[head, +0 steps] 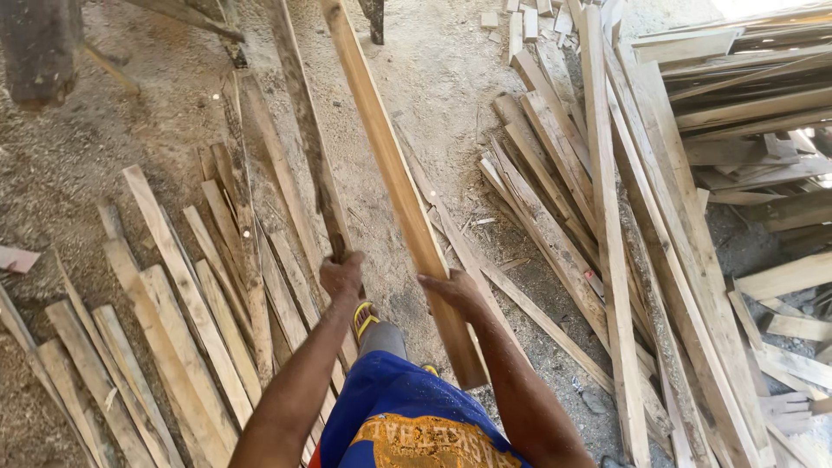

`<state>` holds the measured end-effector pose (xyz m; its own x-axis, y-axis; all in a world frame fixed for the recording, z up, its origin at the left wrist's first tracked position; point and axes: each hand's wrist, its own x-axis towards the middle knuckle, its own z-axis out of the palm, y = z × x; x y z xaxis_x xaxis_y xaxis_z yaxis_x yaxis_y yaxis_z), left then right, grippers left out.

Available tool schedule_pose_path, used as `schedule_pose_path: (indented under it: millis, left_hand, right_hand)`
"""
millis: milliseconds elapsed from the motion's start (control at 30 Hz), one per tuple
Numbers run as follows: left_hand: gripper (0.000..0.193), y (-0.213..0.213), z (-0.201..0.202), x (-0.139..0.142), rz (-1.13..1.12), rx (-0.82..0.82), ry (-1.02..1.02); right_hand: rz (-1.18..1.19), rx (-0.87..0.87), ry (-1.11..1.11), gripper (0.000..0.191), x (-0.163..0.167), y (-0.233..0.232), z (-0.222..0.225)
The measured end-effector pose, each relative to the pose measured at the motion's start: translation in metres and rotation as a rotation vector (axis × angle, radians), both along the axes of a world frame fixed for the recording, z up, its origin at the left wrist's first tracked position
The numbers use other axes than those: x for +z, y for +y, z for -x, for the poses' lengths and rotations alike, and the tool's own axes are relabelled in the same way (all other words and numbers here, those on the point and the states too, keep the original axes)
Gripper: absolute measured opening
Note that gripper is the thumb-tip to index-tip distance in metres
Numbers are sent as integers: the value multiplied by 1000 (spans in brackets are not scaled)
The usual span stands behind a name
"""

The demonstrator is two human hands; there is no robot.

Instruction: The person picks up a long wooden plank from a pile of scrap lumber and carries it across the workshop yard toward a sawing machine, repositioning it in their hands along the way. They repeat the handling, holding the plank upright and moving it between the lumber pile and the machine area.

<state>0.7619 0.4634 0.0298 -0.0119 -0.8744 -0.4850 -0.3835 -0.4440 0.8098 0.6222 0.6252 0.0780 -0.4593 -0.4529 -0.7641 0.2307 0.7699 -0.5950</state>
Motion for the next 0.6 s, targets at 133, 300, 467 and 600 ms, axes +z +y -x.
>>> schedule_pose_path:
  millis: [133,300,467,600]
  left_hand:
    - [26,-118,36,17,27,2,-23]
    - [118,-190,108,47,426,-112,-358]
    - [135,-109,169,53,17,-404,99]
    - [131,-70,181,55,-219,-429,196]
  right_hand:
    - [-121,48,93,64,-5,-26,17]
    - [-101,-4,-25,67,-4,-48,33]
    - [-26,-19,-58,69,1,-55,48]
    - [-16,21,-58,79,15,-33,64]
